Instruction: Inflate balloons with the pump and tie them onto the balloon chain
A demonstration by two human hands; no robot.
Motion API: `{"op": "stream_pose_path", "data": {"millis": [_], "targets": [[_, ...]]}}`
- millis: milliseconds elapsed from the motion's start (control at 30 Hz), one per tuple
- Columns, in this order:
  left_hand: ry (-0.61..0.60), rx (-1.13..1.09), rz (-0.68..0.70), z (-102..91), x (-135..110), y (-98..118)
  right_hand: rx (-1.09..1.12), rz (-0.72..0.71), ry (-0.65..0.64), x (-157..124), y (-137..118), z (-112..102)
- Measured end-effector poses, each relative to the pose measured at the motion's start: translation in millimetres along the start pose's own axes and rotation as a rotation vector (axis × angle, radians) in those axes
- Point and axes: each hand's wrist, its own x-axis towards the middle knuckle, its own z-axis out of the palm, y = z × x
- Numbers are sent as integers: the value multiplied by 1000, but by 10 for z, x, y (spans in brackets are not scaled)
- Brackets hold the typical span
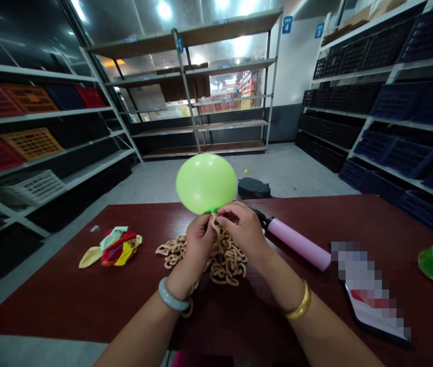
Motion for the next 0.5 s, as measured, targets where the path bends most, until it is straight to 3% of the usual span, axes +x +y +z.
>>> {"op": "stream_pose_path", "data": {"millis": [300,500], "targets": [[-116,101,186,-75,51,-38,324,361,-136,13,57,-61],[-178,-107,144,-65,64,-21,517,397,-147,-11,-21,17]]}}
